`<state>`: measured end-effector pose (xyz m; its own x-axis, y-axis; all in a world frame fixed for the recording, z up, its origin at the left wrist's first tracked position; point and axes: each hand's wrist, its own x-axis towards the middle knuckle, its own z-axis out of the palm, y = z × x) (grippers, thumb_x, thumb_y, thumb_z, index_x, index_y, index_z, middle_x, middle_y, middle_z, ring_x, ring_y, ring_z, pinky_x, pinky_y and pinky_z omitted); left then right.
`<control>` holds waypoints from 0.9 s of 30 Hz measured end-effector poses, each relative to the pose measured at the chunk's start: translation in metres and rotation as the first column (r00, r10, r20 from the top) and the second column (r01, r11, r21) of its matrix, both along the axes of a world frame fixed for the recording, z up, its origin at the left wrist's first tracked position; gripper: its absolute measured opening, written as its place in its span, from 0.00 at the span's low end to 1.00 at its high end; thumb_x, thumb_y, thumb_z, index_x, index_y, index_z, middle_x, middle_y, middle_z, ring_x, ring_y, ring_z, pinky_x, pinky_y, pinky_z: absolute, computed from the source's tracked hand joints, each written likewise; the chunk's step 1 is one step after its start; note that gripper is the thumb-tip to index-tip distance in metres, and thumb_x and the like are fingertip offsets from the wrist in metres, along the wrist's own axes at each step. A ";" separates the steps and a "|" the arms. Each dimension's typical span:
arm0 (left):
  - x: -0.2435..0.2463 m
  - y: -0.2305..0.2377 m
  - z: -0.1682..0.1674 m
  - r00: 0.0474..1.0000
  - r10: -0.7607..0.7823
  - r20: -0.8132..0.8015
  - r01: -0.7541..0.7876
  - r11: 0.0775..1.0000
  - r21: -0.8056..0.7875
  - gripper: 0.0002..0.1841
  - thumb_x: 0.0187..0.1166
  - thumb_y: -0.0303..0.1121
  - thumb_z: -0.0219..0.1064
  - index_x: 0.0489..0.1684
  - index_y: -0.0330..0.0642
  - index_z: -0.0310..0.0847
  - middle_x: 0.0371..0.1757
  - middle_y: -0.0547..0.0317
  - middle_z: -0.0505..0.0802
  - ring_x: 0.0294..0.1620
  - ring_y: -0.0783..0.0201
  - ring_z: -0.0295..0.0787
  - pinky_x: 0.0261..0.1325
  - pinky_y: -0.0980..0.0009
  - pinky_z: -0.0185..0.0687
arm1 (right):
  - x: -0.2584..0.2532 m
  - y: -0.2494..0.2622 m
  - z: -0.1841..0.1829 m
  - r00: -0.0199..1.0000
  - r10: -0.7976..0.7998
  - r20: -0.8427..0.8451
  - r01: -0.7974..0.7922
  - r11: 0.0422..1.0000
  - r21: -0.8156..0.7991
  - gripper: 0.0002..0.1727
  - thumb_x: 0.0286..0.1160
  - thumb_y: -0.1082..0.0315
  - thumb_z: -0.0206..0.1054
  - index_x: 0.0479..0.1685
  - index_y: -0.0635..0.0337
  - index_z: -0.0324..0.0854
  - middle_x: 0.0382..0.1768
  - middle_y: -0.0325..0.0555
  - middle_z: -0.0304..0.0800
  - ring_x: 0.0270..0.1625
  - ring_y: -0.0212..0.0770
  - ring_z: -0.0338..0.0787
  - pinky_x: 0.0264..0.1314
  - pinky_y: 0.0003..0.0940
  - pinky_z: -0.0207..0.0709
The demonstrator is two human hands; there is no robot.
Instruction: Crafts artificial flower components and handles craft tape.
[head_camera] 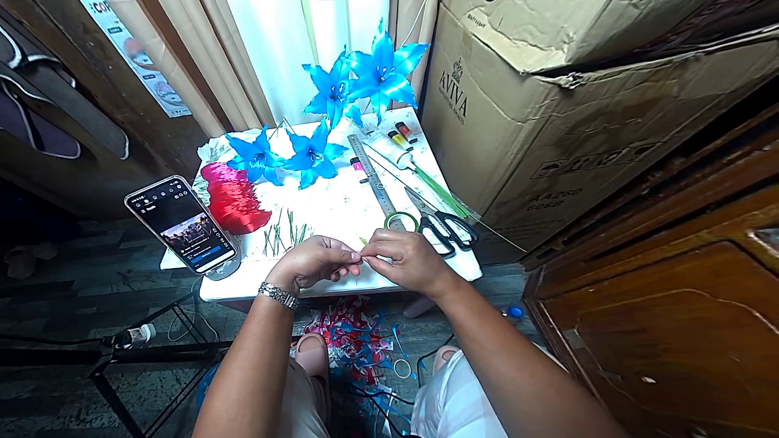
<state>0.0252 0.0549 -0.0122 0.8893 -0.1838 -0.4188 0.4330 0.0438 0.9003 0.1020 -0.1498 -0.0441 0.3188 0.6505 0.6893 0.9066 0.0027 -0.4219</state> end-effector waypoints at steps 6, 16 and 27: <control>0.000 -0.003 0.000 0.999 0.043 0.001 -0.043 0.999 -0.016 0.12 0.85 0.24 0.60 0.29 0.40 0.86 0.24 0.65 0.90 0.21 0.77 0.82 0.27 0.83 0.78 | 0.001 0.000 0.000 1.000 -0.026 0.001 0.026 1.000 -0.009 0.08 0.70 0.72 0.68 0.34 0.59 0.94 0.30 0.41 0.88 0.32 0.33 0.87 0.33 0.30 0.82; 0.001 -0.006 0.000 0.997 0.077 0.016 -0.078 0.993 0.084 0.10 0.83 0.25 0.64 0.28 0.40 0.84 0.22 0.65 0.88 0.20 0.77 0.81 0.26 0.82 0.78 | 0.002 -0.001 0.000 0.999 -0.039 0.000 0.039 0.998 -0.049 0.08 0.70 0.72 0.68 0.33 0.59 0.94 0.31 0.41 0.89 0.33 0.34 0.88 0.33 0.31 0.82; -0.003 -0.007 -0.002 0.988 0.064 0.141 -0.076 0.994 0.076 0.10 0.84 0.23 0.60 0.31 0.40 0.84 0.25 0.66 0.89 0.23 0.78 0.82 0.32 0.82 0.80 | 0.002 -0.001 0.000 0.998 -0.067 -0.021 0.066 0.995 -0.068 0.09 0.72 0.70 0.67 0.36 0.59 0.94 0.32 0.42 0.89 0.34 0.37 0.88 0.35 0.34 0.83</control>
<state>0.0225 0.0482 -0.0144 0.9492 -0.0895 -0.3016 0.3023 -0.0061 0.9532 0.1036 -0.1511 -0.0439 0.3781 0.6722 0.6365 0.8940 -0.0865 -0.4397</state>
